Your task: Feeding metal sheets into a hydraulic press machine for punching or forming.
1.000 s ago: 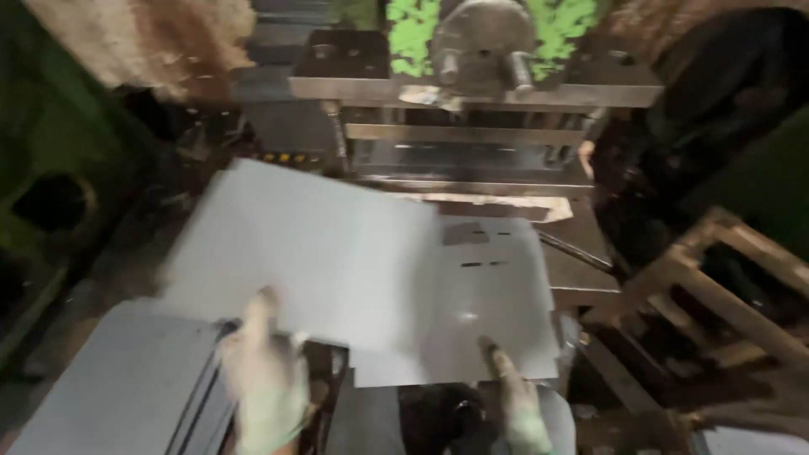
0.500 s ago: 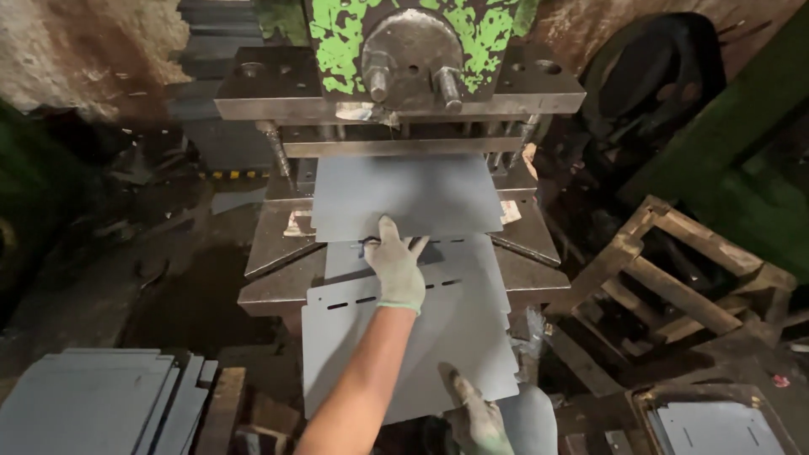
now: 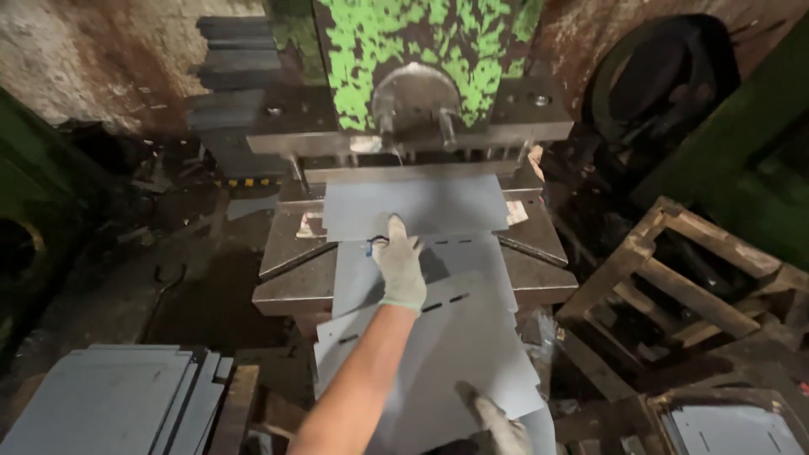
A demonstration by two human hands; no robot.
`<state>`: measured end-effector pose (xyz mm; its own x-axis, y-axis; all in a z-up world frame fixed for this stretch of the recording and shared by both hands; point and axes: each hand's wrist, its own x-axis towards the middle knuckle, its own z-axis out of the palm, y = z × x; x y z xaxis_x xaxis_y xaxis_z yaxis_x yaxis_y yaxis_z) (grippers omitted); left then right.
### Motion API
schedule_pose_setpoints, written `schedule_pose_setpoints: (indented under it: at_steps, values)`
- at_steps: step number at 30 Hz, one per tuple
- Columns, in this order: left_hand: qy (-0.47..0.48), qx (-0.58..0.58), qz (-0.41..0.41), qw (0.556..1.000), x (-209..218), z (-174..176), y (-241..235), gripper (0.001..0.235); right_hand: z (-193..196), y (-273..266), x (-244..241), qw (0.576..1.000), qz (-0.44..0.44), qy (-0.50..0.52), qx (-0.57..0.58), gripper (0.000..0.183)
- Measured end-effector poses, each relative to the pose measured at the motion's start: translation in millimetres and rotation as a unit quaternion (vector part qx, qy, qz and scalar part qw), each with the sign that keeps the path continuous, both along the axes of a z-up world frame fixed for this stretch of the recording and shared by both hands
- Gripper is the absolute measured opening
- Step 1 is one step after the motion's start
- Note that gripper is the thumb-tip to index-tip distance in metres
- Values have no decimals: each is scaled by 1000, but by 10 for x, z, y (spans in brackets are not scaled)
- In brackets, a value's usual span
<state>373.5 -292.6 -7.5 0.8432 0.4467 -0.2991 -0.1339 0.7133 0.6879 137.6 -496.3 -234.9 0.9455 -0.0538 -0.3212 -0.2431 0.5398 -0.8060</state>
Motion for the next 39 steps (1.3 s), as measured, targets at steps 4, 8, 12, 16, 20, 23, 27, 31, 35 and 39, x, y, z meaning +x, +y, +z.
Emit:
schedule_pose_setpoints:
  at_steps: [4,8,12,16,20,23,27,31,35,39]
  values:
    - [-28,347,-279,895,-615,348,619,48,639,-245,-47,970,78,1,-232,50]
    - [22,474,-515,714,-1085,685,1293,45,1652,-22,221,974,110,-5,-195,56]
    - [48,323,-362,873,-1764,1118,1547,36,2572,478,1449,989,138,-27,-38,67]
    - [56,336,-129,931,-2015,815,1621,38,1848,447,2496,982,159,-92,39,71]
    - [-26,719,-28,694,-1840,625,1471,48,1700,339,1833,983,26,-120,-137,63]
    - [72,602,-96,789,-1418,930,882,39,1088,247,1009,987,4,-106,-124,55]
    - [-81,358,-82,927,-522,222,329,42,827,440,140,992,-103,53,-47,46]
    - [-16,-60,-64,996,-367,479,95,31,592,566,-150,995,-99,-26,11,39]
    - [-48,-62,-56,995,-316,300,116,34,543,488,-139,997,-71,13,-4,31]
    - [16,-93,-39,995,-639,527,63,28,-2450,-325,316,957,-4,-289,21,27]
